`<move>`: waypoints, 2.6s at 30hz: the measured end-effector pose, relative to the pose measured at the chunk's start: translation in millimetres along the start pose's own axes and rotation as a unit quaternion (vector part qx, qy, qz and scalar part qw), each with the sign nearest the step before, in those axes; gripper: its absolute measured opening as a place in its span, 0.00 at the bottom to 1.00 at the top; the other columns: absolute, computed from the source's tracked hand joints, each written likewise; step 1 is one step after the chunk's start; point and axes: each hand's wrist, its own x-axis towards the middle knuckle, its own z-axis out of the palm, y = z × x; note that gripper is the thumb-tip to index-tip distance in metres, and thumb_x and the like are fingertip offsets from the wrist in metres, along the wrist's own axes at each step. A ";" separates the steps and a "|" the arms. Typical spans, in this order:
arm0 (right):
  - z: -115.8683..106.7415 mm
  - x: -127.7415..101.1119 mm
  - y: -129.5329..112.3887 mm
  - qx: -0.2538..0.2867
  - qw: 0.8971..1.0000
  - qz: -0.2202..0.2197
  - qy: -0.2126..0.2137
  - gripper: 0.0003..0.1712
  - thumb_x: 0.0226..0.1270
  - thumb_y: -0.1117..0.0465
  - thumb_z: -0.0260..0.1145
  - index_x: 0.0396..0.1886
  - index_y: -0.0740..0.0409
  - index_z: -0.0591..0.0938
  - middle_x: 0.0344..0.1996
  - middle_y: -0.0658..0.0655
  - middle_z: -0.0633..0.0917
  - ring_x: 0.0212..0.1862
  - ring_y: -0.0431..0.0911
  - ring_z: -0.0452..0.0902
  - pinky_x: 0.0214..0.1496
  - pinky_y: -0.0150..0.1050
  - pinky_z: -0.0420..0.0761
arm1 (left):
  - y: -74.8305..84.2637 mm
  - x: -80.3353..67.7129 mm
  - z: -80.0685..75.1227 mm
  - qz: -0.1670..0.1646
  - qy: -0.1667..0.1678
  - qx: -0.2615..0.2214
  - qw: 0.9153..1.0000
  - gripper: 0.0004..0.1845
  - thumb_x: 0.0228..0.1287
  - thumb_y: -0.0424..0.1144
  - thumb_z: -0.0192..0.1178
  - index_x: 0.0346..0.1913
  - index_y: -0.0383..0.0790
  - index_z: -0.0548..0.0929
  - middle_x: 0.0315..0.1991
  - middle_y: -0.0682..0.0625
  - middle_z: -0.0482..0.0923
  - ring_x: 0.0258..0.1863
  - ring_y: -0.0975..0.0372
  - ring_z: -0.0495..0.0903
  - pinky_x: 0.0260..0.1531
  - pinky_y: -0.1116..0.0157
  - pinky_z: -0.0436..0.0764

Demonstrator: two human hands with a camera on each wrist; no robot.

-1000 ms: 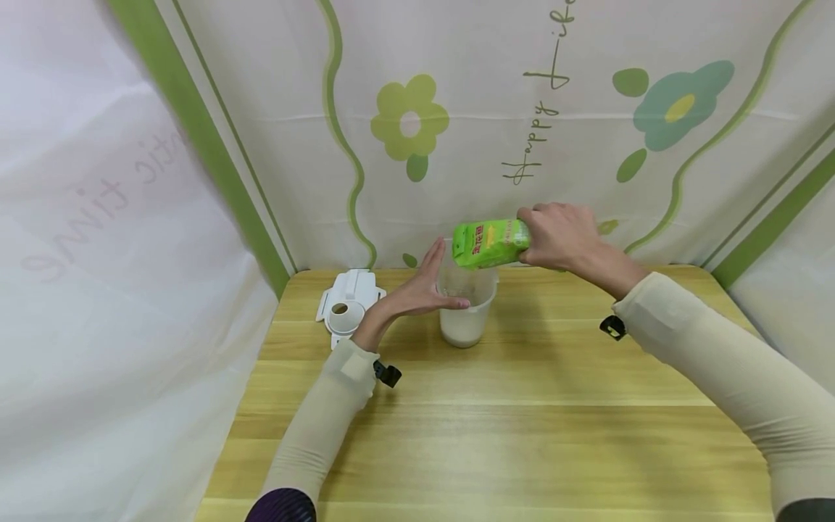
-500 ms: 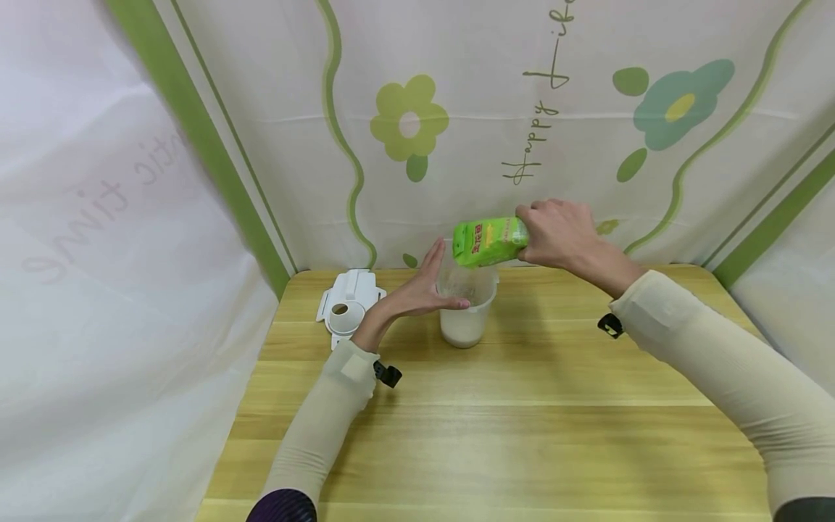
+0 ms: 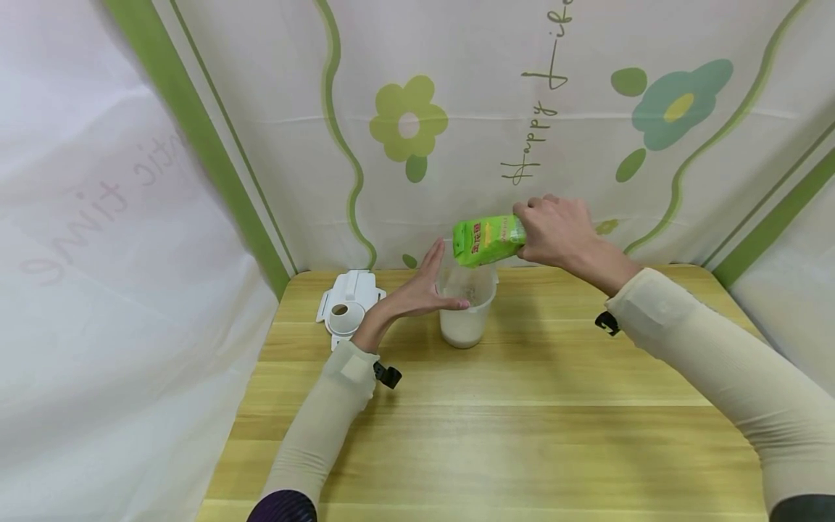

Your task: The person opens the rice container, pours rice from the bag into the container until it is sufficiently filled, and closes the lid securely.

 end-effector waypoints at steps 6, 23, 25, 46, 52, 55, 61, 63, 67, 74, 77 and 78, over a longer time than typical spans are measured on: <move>-0.8 1.1 -1.6 -0.009 1.000 -0.005 0.001 0.25 0.53 0.54 0.79 0.47 0.61 0.82 0.35 0.62 0.85 0.33 0.57 0.79 0.24 0.57 0.78 | -1.6 0.3 0.4 0.004 0.002 0.008 1.000 0.73 0.60 0.64 0.73 0.85 0.51 0.23 0.87 0.48 0.20 0.85 0.58 0.25 0.82 0.45 0.46; -3.3 5.3 -6.9 -0.020 1.000 -0.017 0.007 0.22 0.55 0.56 0.78 0.47 0.61 0.82 0.36 0.63 0.85 0.33 0.58 0.78 0.25 0.58 0.78 | -1.9 -0.8 -1.8 0.000 0.002 -0.007 1.000 0.77 0.53 0.75 0.71 0.85 0.53 0.23 0.87 0.49 0.19 0.86 0.57 0.26 0.82 0.44 0.47; -3.4 5.7 -7.6 -0.023 1.000 -0.017 0.006 0.23 0.55 0.56 0.78 0.46 0.62 0.82 0.35 0.63 0.85 0.33 0.58 0.78 0.25 0.58 0.78 | -2.0 -0.9 -1.8 0.001 0.002 -0.007 1.000 0.78 0.51 0.78 0.70 0.85 0.54 0.23 0.87 0.49 0.19 0.86 0.57 0.26 0.82 0.44 0.47; -4.6 5.3 -9.5 -0.053 0.998 -0.037 0.003 0.23 0.59 0.56 0.77 0.49 0.63 0.81 0.35 0.63 0.83 0.33 0.56 0.75 0.23 0.53 0.75 | -2.1 -0.8 -1.0 0.007 0.002 -0.011 1.000 0.82 0.42 0.87 0.65 0.85 0.52 0.23 0.87 0.49 0.19 0.86 0.56 0.25 0.82 0.43 0.45; -5.5 5.9 -10.5 -0.058 0.997 -0.042 0.007 0.22 0.59 0.57 0.76 0.49 0.64 0.81 0.36 0.64 0.83 0.33 0.57 0.75 0.23 0.53 0.76 | -1.8 -2.1 -1.4 0.006 0.002 -0.011 1.000 0.82 0.43 0.87 0.65 0.85 0.53 0.23 0.87 0.48 0.19 0.86 0.56 0.26 0.82 0.42 0.46; -5.8 6.0 -10.6 -0.060 0.997 -0.047 0.011 0.21 0.59 0.59 0.76 0.49 0.64 0.82 0.35 0.64 0.83 0.32 0.56 0.74 0.22 0.52 0.76 | -1.6 -2.3 -1.2 0.006 0.003 -0.011 1.000 0.82 0.44 0.86 0.65 0.85 0.53 0.23 0.87 0.48 0.19 0.86 0.56 0.26 0.82 0.42 0.46; -7.0 5.8 -10.1 -0.066 0.996 -0.054 0.017 0.20 0.58 0.60 0.77 0.47 0.64 0.81 0.33 0.63 0.82 0.32 0.56 0.73 0.21 0.50 0.74 | -1.3 -1.8 -1.2 0.002 0.002 -0.007 1.000 0.81 0.44 0.86 0.65 0.85 0.54 0.23 0.87 0.52 0.18 0.85 0.57 0.25 0.82 0.42 0.46; -7.4 5.7 -10.1 -0.068 0.996 -0.055 0.017 0.19 0.59 0.61 0.76 0.47 0.63 0.81 0.33 0.62 0.81 0.32 0.56 0.73 0.22 0.50 0.74 | -1.4 -1.5 -1.4 0.002 0.002 -0.005 1.000 0.81 0.45 0.86 0.65 0.85 0.53 0.23 0.87 0.52 0.18 0.85 0.57 0.25 0.82 0.43 0.45; -8.6 5.8 -10.6 -0.073 0.996 -0.056 0.016 0.18 0.60 0.62 0.75 0.47 0.63 0.81 0.34 0.63 0.81 0.33 0.56 0.74 0.23 0.52 0.76 | -2.0 -1.0 -1.3 0.003 0.004 -0.006 1.000 0.81 0.46 0.84 0.67 0.85 0.49 0.24 0.87 0.53 0.18 0.85 0.57 0.25 0.82 0.43 0.45; -11.8 6.4 -13.3 -0.081 0.994 -0.066 0.014 0.18 0.62 0.62 0.74 0.49 0.64 0.81 0.38 0.65 0.83 0.36 0.59 0.77 0.24 0.55 0.78 | -3.0 -0.7 -0.9 -0.003 0.003 -0.004 1.000 0.83 0.41 0.88 0.64 0.85 0.52 0.23 0.86 0.54 0.18 0.86 0.55 0.26 0.82 0.43 0.46; -13.9 6.6 -14.2 -0.083 0.994 -0.070 0.014 0.20 0.62 0.63 0.74 0.52 0.64 0.81 0.39 0.66 0.83 0.38 0.60 0.78 0.25 0.56 0.79 | -2.3 -0.6 -1.1 0.000 0.005 -0.007 1.000 0.84 0.41 0.89 0.63 0.85 0.49 0.24 0.86 0.53 0.18 0.86 0.54 0.27 0.81 0.42 0.46; -14.6 6.6 -14.4 -0.085 0.994 -0.072 0.015 0.20 0.63 0.63 0.74 0.52 0.64 0.81 0.40 0.66 0.83 0.39 0.60 0.78 0.25 0.57 0.80 | -1.9 -0.6 -1.2 0.000 0.005 -0.008 1.000 0.84 0.41 0.89 0.63 0.85 0.48 0.24 0.86 0.53 0.18 0.86 0.53 0.27 0.81 0.42 0.46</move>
